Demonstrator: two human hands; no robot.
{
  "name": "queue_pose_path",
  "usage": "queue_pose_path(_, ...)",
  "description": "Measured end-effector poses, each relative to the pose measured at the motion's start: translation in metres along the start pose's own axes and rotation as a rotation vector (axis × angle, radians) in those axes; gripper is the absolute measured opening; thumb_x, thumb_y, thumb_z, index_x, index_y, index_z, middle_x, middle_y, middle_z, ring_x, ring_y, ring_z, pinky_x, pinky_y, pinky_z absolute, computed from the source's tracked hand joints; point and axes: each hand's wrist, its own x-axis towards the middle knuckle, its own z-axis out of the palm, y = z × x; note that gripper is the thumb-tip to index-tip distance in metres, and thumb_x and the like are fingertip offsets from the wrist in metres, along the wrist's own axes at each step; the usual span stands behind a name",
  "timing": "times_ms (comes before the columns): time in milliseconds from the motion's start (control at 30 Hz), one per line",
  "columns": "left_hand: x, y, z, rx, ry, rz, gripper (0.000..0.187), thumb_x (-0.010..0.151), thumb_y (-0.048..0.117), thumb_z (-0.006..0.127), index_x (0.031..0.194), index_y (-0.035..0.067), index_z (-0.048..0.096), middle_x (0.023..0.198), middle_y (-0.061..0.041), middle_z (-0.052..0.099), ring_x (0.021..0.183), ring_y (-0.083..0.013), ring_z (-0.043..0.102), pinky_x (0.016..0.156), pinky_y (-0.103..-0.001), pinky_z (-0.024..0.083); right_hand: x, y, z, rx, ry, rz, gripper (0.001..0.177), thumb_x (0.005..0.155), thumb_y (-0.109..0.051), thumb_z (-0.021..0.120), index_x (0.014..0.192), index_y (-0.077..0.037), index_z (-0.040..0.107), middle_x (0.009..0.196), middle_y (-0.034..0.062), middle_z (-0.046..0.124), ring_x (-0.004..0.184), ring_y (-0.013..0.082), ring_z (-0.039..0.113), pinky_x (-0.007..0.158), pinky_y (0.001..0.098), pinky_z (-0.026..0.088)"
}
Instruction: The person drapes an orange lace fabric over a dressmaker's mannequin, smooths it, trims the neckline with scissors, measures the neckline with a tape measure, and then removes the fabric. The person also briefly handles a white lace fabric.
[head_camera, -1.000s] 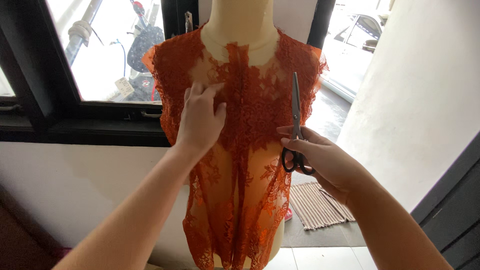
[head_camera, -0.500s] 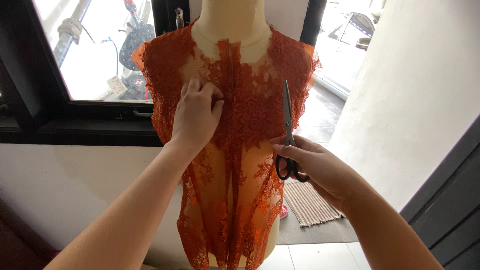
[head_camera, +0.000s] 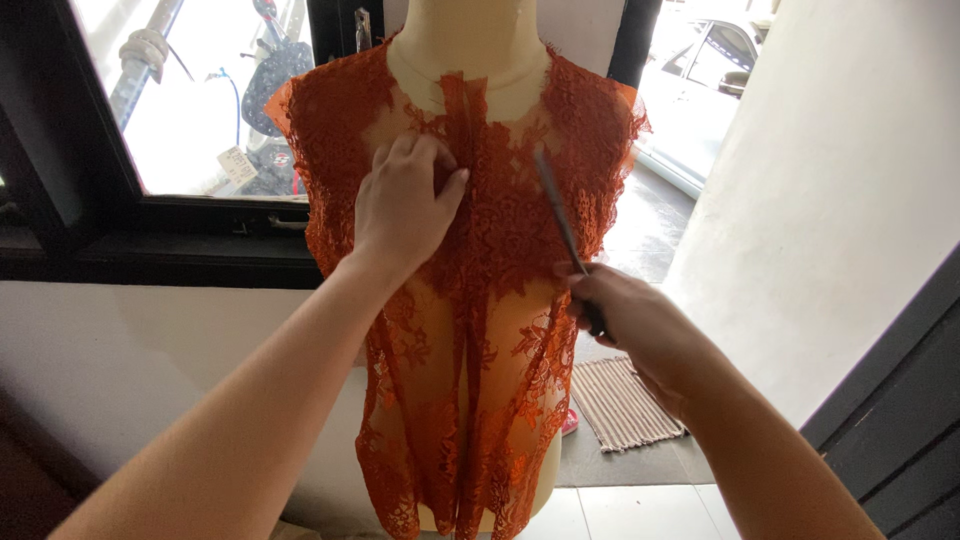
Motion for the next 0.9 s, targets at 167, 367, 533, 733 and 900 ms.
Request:
queue_pose_path(167,0.033,-0.002,-0.001,-0.059,-0.165,-0.188,0.041,0.096,0.043,0.066,0.116,0.009,0.057,0.101,-0.009,0.068,0.094,-0.0263,0.069,0.084,-0.046,0.054,0.002,-0.008,-0.008,0.183,-0.046,-0.004,0.05,0.098,-0.021,0.045,0.142,-0.008,0.065,0.118,0.015,0.071,0.114,0.0248,0.061,0.1,0.0407,0.045)
queue_pose_path(367,0.075,-0.018,0.004,0.011,-0.217,-0.115,0.037,0.092,0.039,0.072,0.106,0.005,0.066,0.097,-0.013,0.069,0.09,-0.0279,0.067,0.08,-0.046,0.054,0.007,-0.023,-0.008,-0.082,-0.155,-0.095,0.058,0.088,-0.034,0.065,0.145,-0.021,0.058,0.121,0.0137,0.072,0.111,0.0273,0.066,0.095,0.0444,0.055)
queue_pose_path(533,0.086,-0.036,0.001,-0.46,-0.377,-0.351,0.027,0.091,0.028,0.062,0.101,0.003,0.068,0.081,-0.01,0.072,0.071,-0.02,0.071,0.072,-0.038,0.059,0.011,-0.037,-0.004,-0.248,-0.107,-0.084,0.063,0.087,-0.051,0.069,0.141,-0.021,0.059,0.116,0.0028,0.074,0.107,0.0167,0.065,0.084,0.0427,0.054)
queue_pose_path(733,0.087,-0.038,-0.009,-0.539,-0.443,-0.427,0.023,0.089,0.028,0.066,0.1,0.009,0.073,0.076,-0.004,0.067,0.063,-0.017,0.064,0.064,-0.031,0.046,0.02,-0.055,-0.001,-0.535,-0.065,-0.14,0.051,0.086,-0.058,0.066,0.12,-0.023,0.083,0.095,0.0117,0.077,0.082,0.0237,0.058,0.064,0.0337,0.042)
queue_pose_path(900,0.09,-0.039,-0.013,-0.55,-0.461,-0.483,0.027,0.086,0.031,0.074,0.101,0.009,0.076,0.078,-0.004,0.062,0.065,-0.0165,0.058,0.063,-0.033,0.045,0.033,-0.069,0.001,-0.547,-0.123,-0.191,0.055,0.081,-0.058,0.073,0.124,-0.023,0.075,0.095,0.0048,0.076,0.083,0.0191,0.067,0.067,0.0354,0.053)
